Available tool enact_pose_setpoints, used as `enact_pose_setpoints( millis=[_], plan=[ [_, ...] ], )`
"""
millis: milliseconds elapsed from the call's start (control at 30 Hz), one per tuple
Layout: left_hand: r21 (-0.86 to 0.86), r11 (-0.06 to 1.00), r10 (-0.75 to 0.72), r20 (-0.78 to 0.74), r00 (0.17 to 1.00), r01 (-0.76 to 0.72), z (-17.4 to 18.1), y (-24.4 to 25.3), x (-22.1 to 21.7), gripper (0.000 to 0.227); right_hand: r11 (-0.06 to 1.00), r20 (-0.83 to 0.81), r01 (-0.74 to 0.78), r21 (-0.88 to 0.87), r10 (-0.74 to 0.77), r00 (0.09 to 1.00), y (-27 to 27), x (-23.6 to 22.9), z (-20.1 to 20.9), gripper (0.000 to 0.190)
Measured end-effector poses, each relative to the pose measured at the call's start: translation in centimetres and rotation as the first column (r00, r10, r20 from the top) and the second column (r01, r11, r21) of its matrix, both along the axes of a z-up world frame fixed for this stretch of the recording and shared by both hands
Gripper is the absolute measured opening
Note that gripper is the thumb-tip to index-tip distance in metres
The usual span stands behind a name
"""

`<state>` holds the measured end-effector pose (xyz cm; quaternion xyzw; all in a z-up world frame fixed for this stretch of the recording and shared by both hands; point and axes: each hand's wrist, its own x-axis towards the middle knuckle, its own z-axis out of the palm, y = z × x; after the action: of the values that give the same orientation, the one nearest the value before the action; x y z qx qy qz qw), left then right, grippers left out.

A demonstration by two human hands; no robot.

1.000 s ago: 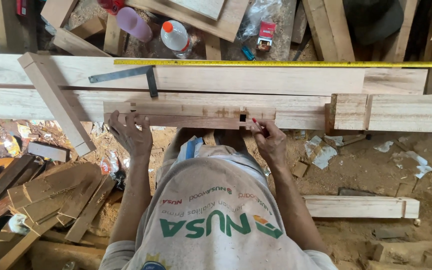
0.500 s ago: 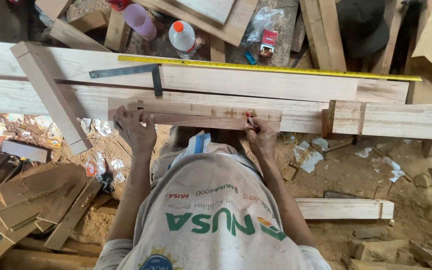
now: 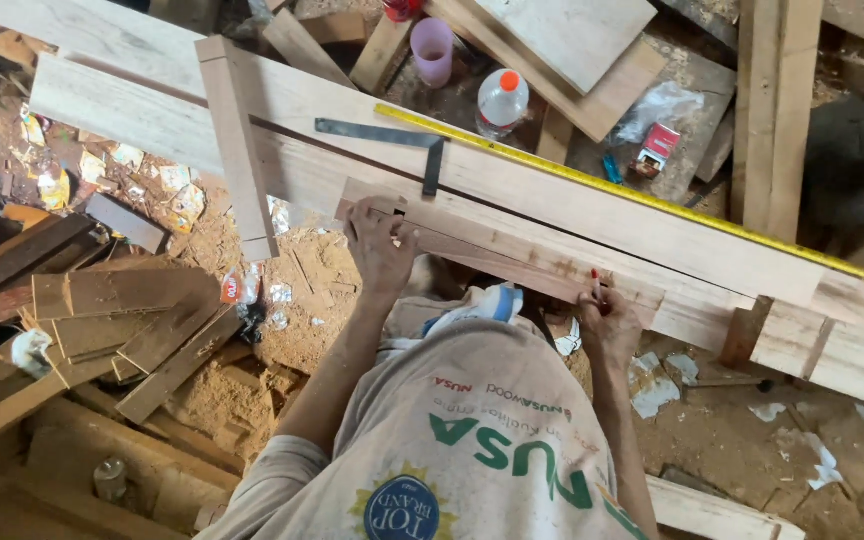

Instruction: Measuring, marking, and dry-fitting wooden components for joinery in a workshop environment.

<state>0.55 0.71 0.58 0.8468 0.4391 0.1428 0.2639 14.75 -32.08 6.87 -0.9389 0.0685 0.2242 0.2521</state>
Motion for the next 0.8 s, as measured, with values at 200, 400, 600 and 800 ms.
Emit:
enact_pose_setpoints(
  millis=[200,400,600,800],
  plan=[
    [-0.006,1.000,0.014,0.005,1.000,-0.014,0.9,-0.1,0.5,0.026,0.999,0.060,-0.050,0.001,0.049,0.997,-1.8,0.7,-2.5,0.034],
    [-0.028,1.000,0.013,-0.012,1.000,-0.013,2.3,-0.1,1.0,0.021,0.994,0.084,-0.067,0.084,0.060,0.995,-1.1,0.7,-1.4,0.031],
    [0.014,1.000,0.017,0.029,0.999,-0.017,0.9,-0.2,0.9,0.014,0.991,0.101,-0.072,0.114,0.061,0.993,-0.9,0.6,-1.1,0.028],
    [0.010,1.000,0.021,0.018,1.000,-0.022,1.4,-0.2,0.9,0.010,0.991,0.077,-0.039,0.131,0.029,0.997,-1.8,1.0,-2.7,0.026]
  ],
)
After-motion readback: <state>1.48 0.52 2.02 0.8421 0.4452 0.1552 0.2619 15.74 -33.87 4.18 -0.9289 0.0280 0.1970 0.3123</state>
